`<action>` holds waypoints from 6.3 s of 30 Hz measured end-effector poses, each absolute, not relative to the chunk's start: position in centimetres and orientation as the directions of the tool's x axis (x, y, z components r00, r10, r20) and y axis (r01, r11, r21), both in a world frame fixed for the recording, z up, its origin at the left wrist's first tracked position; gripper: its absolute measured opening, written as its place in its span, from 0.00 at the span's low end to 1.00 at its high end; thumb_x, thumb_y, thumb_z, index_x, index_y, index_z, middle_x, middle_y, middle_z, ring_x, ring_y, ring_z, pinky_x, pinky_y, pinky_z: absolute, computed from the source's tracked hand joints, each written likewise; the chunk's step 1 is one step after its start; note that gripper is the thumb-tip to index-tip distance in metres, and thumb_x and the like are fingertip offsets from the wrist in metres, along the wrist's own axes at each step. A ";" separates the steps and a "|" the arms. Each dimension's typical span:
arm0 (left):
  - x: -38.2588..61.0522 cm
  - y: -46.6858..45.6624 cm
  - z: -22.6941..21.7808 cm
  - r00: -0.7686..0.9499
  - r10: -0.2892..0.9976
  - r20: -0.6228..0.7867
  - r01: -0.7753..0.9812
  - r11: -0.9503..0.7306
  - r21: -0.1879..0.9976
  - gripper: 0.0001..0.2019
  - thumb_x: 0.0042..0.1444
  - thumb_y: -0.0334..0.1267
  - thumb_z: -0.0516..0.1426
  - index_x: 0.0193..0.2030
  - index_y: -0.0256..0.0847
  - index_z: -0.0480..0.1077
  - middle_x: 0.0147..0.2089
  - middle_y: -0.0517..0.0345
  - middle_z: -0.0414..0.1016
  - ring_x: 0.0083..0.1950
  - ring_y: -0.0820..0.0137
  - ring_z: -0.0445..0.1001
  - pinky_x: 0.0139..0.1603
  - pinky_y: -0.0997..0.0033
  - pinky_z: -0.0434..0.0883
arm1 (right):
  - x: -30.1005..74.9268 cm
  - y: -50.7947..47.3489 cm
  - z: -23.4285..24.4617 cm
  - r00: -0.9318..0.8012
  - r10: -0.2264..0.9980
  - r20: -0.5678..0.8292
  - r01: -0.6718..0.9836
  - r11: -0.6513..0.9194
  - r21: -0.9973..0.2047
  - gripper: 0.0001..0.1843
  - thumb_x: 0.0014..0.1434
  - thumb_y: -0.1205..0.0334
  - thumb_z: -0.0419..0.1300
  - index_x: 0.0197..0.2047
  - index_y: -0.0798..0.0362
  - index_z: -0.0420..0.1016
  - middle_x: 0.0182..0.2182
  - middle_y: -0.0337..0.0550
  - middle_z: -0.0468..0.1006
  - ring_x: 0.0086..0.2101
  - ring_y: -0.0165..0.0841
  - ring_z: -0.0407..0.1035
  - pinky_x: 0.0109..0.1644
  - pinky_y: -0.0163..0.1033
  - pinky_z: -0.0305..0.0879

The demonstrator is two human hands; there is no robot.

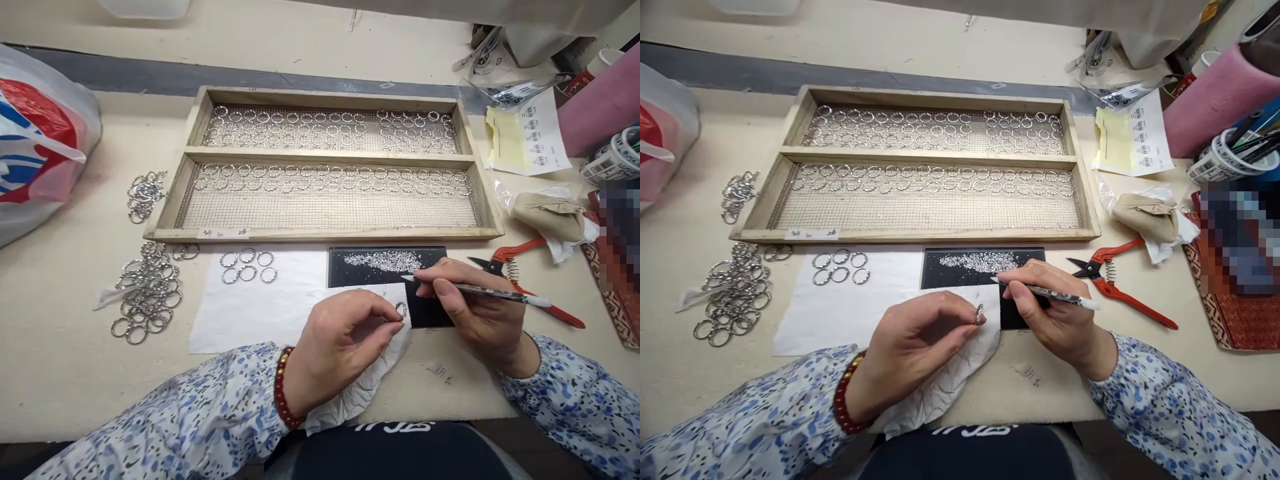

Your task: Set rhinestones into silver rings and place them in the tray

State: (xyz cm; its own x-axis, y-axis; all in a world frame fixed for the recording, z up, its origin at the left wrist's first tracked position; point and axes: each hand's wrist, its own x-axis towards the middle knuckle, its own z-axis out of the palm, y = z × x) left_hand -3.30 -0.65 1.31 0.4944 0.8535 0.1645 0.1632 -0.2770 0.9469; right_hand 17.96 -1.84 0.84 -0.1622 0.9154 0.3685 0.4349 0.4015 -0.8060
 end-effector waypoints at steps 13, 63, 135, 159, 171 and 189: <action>-3.2 -1.1 0.5 0.583 0.790 0.191 0.133 -0.324 0.937 0.02 0.57 0.27 0.59 0.33 0.34 0.73 0.30 0.55 0.78 0.31 0.72 0.75 0.34 0.75 0.71 | 18.1 -1.4 0.2 -0.458 0.820 0.343 0.571 0.567 -0.594 0.16 0.69 0.67 0.50 0.57 0.53 0.70 0.40 0.46 0.79 0.42 0.37 0.71 0.45 0.46 0.65; -3.3 -0.7 0.7 0.409 0.902 0.137 0.177 -0.226 0.958 0.02 0.57 0.28 0.60 0.35 0.37 0.74 0.33 0.56 0.79 0.34 0.71 0.77 0.36 0.71 0.73 | 17.3 -0.8 1.2 -0.294 0.862 0.412 0.472 0.506 -0.722 0.16 0.65 0.68 0.53 0.54 0.52 0.74 0.34 0.45 0.78 0.34 0.35 0.71 0.37 0.44 0.66; -3.0 0.0 -0.5 0.351 0.928 -0.126 -0.011 0.138 0.990 0.04 0.56 0.33 0.61 0.35 0.34 0.72 0.28 0.57 0.74 0.28 0.71 0.78 0.28 0.73 0.80 | 16.8 -1.2 0.8 -0.248 0.820 0.516 0.234 0.567 -0.789 0.16 0.55 0.78 0.57 0.45 0.55 0.74 0.34 0.46 0.75 0.35 0.36 0.71 0.41 0.46 0.69; -2.9 0.0 -0.6 0.347 0.930 -0.122 -0.006 0.132 0.991 0.04 0.57 0.33 0.60 0.34 0.34 0.72 0.29 0.56 0.74 0.28 0.71 0.78 0.28 0.73 0.79 | 16.8 -1.2 0.8 -0.262 0.818 0.513 0.249 0.571 -0.782 0.15 0.55 0.79 0.57 0.45 0.56 0.73 0.34 0.46 0.74 0.36 0.36 0.70 0.41 0.46 0.68; -2.9 0.0 -0.6 0.353 0.927 -0.131 -0.016 0.146 0.989 0.03 0.57 0.33 0.60 0.35 0.35 0.72 0.28 0.57 0.74 0.28 0.71 0.77 0.28 0.73 0.78 | 16.7 -1.3 0.9 -0.263 0.816 0.514 0.254 0.573 -0.779 0.15 0.55 0.78 0.57 0.45 0.55 0.73 0.35 0.45 0.74 0.36 0.36 0.71 0.41 0.46 0.68; -2.9 0.0 -0.1 0.330 0.931 -0.159 -0.046 0.184 0.982 0.03 0.58 0.33 0.60 0.36 0.36 0.71 0.26 0.59 0.74 0.27 0.72 0.78 0.28 0.75 0.78 | 16.8 -1.0 0.6 -0.123 0.856 0.502 0.366 0.509 -0.779 0.15 0.61 0.75 0.56 0.46 0.52 0.77 0.32 0.43 0.77 0.34 0.34 0.71 0.38 0.43 0.68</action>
